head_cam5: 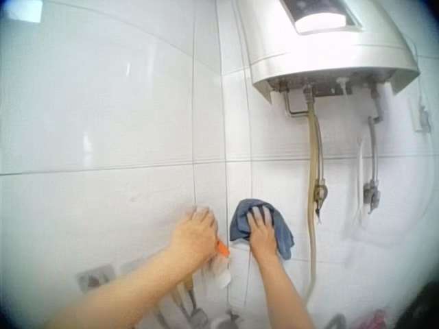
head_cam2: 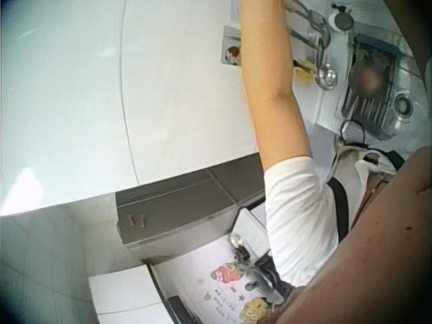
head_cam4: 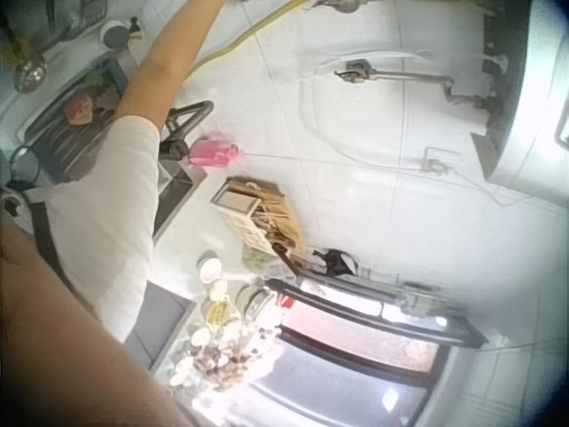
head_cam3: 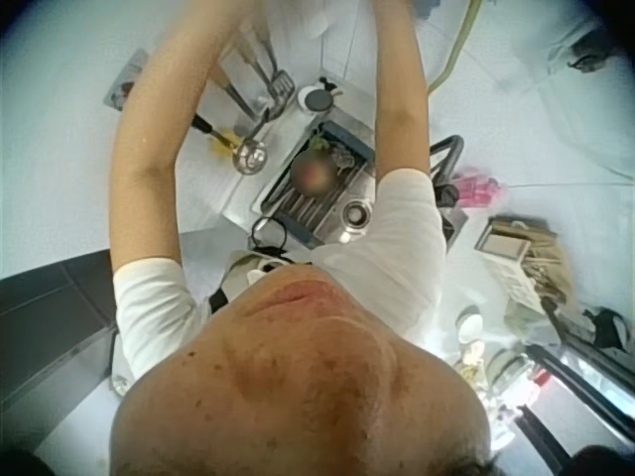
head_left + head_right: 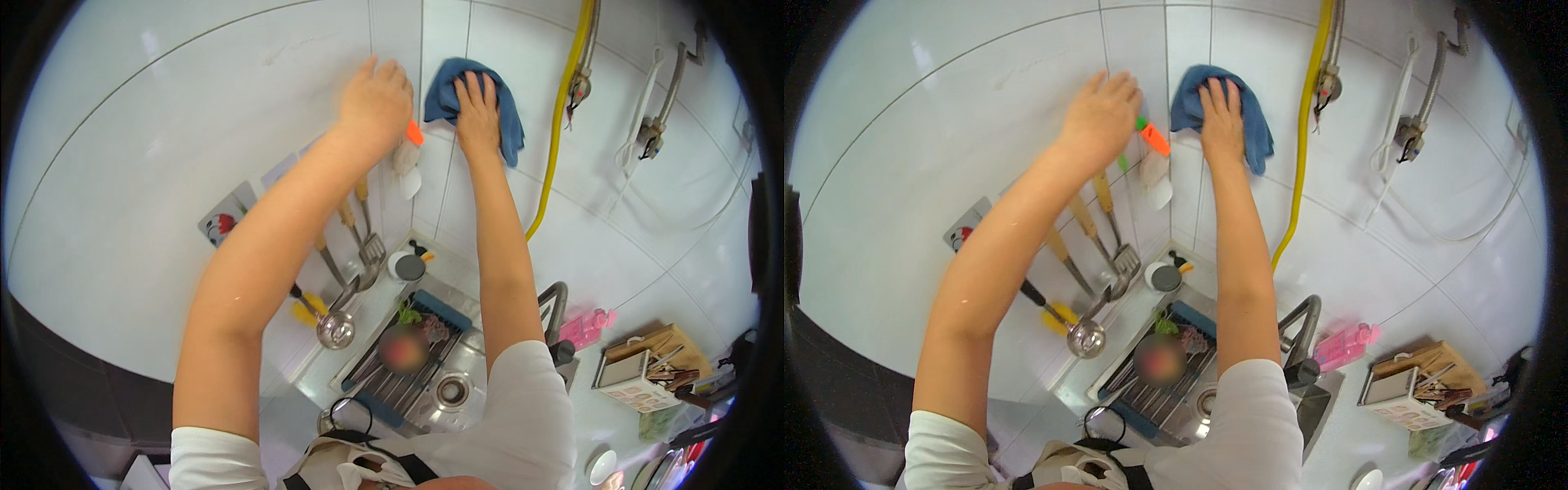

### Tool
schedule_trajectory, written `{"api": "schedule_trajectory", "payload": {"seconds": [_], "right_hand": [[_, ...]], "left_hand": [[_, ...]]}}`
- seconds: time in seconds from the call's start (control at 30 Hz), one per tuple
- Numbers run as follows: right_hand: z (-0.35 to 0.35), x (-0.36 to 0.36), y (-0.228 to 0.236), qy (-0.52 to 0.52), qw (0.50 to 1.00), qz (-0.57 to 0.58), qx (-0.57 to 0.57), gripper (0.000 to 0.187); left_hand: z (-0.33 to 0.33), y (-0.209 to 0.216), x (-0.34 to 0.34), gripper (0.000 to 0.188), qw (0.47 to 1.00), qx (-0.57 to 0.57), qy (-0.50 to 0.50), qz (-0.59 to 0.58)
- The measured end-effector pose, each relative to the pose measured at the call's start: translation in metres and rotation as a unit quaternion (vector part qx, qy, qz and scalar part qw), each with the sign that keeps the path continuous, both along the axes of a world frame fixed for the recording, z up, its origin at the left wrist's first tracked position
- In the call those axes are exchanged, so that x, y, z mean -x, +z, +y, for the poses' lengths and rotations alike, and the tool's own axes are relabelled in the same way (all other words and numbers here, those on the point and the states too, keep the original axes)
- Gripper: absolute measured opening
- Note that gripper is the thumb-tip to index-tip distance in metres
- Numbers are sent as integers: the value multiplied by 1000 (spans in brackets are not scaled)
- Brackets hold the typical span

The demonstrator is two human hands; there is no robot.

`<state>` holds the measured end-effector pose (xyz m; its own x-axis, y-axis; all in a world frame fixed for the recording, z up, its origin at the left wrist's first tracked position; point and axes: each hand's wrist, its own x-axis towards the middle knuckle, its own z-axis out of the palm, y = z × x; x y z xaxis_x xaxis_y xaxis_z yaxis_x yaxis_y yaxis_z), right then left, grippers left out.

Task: The person wipes a tiled wall with a blue cloth, moving from top to bottom and around a set of hanging kitchen utensils.

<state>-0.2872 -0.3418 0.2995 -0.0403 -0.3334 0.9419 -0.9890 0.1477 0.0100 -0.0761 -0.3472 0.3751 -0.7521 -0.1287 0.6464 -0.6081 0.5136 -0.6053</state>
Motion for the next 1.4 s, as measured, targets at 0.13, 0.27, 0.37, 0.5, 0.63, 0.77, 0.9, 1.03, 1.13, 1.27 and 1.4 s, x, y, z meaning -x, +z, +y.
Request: {"api": "schedule_trajectory", "payload": {"seconds": [0.13,0.27,0.37,0.5,0.63,0.77,0.9,1.03,1.13,1.27,1.4], "right_hand": [[-20,11,38,56,995,66,47,42],[-8,30,-11,66,997,39,14,50],[11,29,-59,41,999,3,-23,52],[25,13,-64,-18,998,-3,-61,53],[-1,25,0,42,996,84,11,46],[-18,24,41,48,992,114,37,45],[-3,35,-25,27,999,41,10,59],[66,44,-177,-42,990,-73,-111,56],[112,33,-248,-201,957,-131,-165,50],[105,33,-266,-207,956,-157,-140,48],[73,52,-180,-204,973,-103,-44,49]], "left_hand": [[-27,-19,40,34,997,-70,29,-7],[-51,-31,36,35,997,-38,57,-43],[-56,-34,30,36,998,-8,44,-53],[-56,-35,28,37,998,-19,46,-42],[-53,-35,32,37,997,-28,56,-45],[-56,-37,31,38,997,-18,62,-40],[-50,-34,30,39,995,-14,79,-65],[-56,-36,29,38,997,1,61,-51],[-58,-39,33,38,997,4,54,-54],[-63,-42,34,37,999,16,28,-25],[-66,-42,40,35,1000,-2,-4,-9]]}}
